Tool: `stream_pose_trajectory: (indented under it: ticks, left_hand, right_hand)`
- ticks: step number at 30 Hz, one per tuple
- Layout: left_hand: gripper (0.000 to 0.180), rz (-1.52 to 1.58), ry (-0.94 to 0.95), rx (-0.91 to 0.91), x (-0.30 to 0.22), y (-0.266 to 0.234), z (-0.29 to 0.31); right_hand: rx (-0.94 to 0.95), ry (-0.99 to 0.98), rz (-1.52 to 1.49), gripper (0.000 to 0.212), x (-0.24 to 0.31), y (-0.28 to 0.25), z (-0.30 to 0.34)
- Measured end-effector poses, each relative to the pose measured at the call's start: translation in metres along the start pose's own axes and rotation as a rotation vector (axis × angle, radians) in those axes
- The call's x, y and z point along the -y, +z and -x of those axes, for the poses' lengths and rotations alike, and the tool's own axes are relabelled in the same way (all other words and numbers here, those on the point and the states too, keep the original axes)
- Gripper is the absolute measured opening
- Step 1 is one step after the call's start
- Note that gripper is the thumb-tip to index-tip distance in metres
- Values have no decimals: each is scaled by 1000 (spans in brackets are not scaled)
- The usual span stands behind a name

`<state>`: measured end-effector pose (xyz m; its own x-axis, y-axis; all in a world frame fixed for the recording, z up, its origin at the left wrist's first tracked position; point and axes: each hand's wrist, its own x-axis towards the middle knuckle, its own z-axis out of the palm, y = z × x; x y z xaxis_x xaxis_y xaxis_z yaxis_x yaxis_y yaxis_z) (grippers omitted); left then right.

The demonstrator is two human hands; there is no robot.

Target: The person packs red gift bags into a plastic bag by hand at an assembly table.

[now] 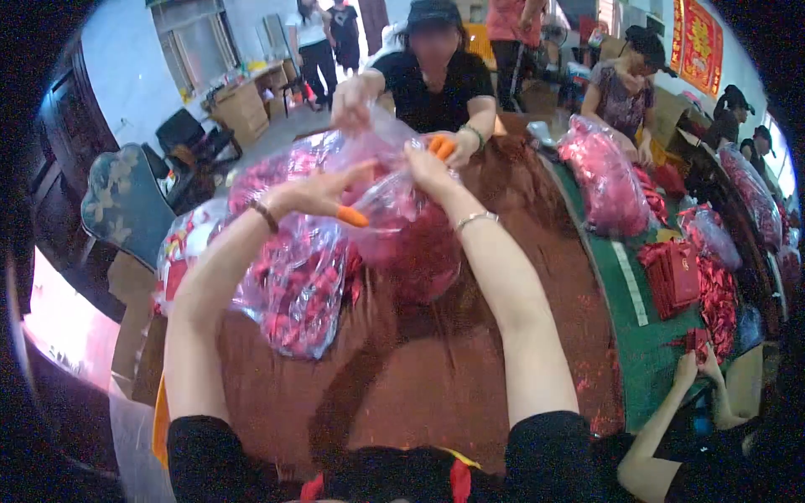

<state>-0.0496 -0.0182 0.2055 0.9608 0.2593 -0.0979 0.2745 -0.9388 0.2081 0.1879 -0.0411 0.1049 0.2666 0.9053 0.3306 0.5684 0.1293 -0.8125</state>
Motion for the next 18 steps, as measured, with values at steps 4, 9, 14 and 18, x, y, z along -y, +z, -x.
stream_pose_trajectory:
  ticks: [4, 9, 14, 18]
  left_hand:
    - [107, -343, -89, 228, 5, -13, 19]
    - [22, -419, -74, -146, -4, -35, 28]
    - [55, 194, 219, -860, 1, -46, 70]
    - [54, 1563, 232, -1078, 13, 62, 41]
  right_hand:
    - [-29, 90, -174, 43, 13, -3, -1]
    - [-36, 164, -266, 47, 19, -3, 14]
    - [-33, 234, -254, 50, 44, -2, 27]
    - [-37, 265, -234, 48, 36, -8, 25]
